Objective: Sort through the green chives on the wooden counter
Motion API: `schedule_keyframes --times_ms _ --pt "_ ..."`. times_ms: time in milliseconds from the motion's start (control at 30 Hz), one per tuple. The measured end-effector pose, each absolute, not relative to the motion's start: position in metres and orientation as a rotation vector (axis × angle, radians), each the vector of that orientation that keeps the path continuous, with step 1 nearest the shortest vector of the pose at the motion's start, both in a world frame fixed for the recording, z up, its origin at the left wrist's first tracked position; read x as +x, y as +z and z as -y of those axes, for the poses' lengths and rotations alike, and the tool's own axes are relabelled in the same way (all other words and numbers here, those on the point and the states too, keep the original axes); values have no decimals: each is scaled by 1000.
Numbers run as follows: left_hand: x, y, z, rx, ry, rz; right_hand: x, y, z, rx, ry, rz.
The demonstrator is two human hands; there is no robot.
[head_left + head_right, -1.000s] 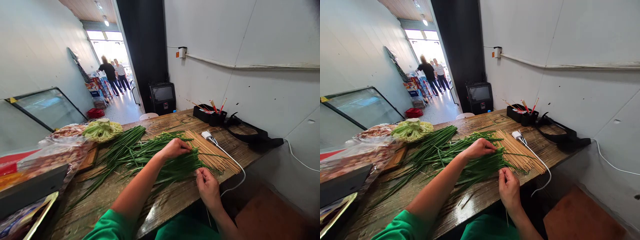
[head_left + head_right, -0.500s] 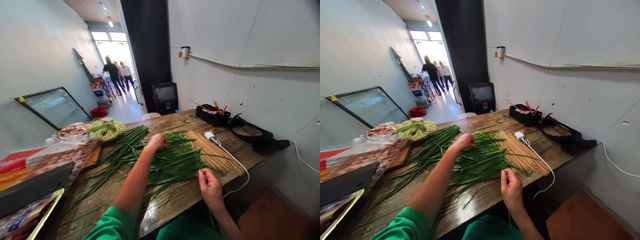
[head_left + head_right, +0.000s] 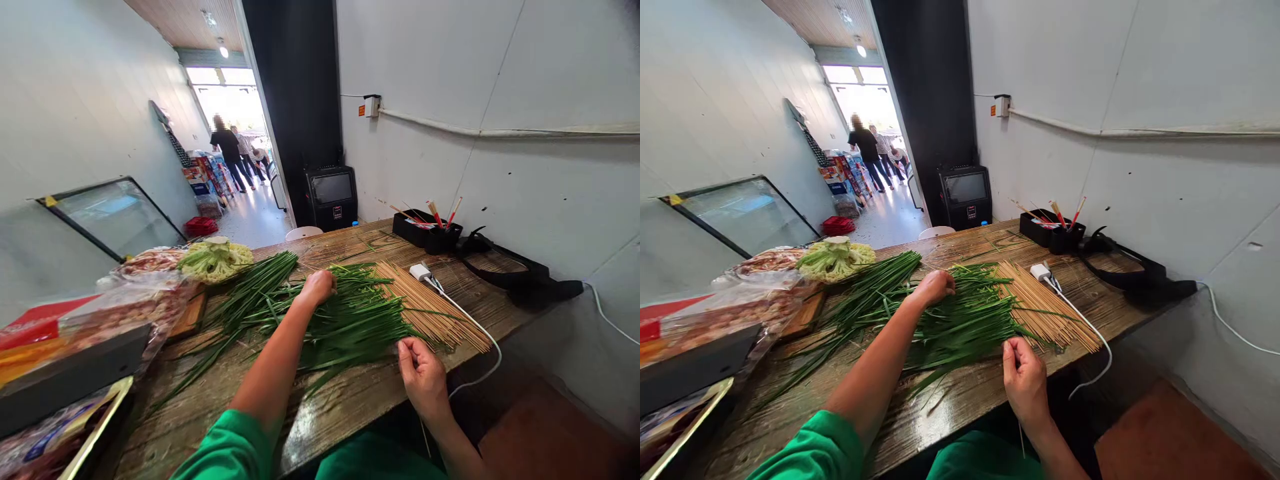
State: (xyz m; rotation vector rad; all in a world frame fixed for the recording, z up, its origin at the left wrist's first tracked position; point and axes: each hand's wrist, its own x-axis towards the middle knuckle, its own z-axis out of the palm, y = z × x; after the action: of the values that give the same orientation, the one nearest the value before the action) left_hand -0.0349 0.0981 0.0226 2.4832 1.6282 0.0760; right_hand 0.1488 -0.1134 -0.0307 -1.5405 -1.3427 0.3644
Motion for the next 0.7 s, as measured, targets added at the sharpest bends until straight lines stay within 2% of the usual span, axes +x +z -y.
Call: schedule_keyframes --times_ms 400,700 --pt "-38 24 -101 2379 259 -1683 150 -33 110 -1524 377 1331" --pt "-38 26 -104 2224 449 -1531 150 -32 111 -1534 382 1338"
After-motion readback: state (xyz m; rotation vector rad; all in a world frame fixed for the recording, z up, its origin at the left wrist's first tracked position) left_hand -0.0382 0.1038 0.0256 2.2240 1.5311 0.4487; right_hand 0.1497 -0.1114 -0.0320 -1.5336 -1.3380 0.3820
